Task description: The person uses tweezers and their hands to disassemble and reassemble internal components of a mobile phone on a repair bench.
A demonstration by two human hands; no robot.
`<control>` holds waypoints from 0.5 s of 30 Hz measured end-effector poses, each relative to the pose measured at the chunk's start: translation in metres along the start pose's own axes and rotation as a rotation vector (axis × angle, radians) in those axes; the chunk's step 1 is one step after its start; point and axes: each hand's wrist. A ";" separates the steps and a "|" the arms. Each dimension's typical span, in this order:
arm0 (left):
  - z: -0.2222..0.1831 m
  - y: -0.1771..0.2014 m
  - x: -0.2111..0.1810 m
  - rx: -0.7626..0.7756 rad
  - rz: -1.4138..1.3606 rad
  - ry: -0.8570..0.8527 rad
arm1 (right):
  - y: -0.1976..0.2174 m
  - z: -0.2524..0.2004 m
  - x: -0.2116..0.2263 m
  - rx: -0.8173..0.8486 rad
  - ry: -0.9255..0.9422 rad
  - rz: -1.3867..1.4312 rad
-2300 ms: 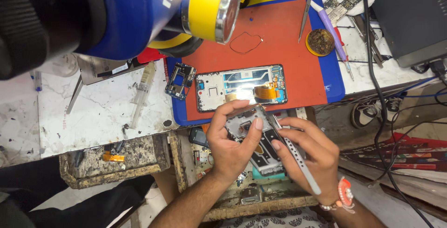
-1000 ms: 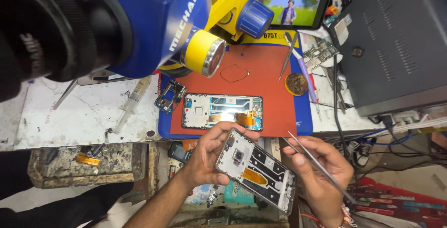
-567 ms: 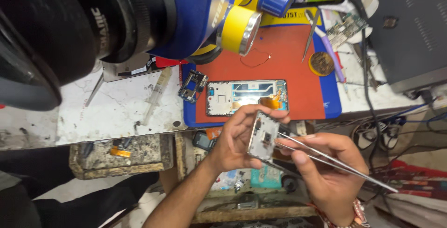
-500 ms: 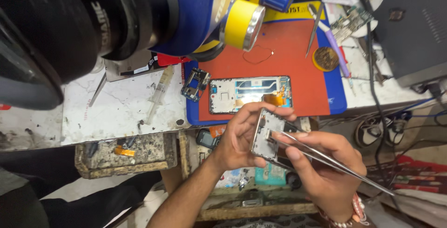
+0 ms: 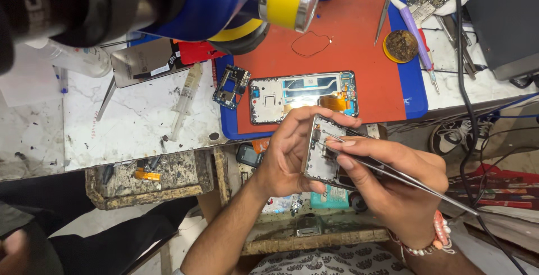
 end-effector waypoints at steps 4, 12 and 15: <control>-0.001 0.002 0.000 -0.003 0.006 0.014 | 0.000 0.004 0.002 0.015 0.022 -0.020; 0.000 0.004 0.003 -0.009 -0.017 0.031 | -0.001 0.008 0.001 0.004 0.008 -0.028; 0.002 0.003 0.004 0.016 0.012 0.007 | -0.001 0.009 -0.002 -0.001 0.013 -0.018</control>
Point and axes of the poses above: each hand's wrist, its own z-axis towards the middle knuckle, its own y-axis out of the back of the hand, x = y × z, and after that the axes turned 14 degrees about -y, right-handed
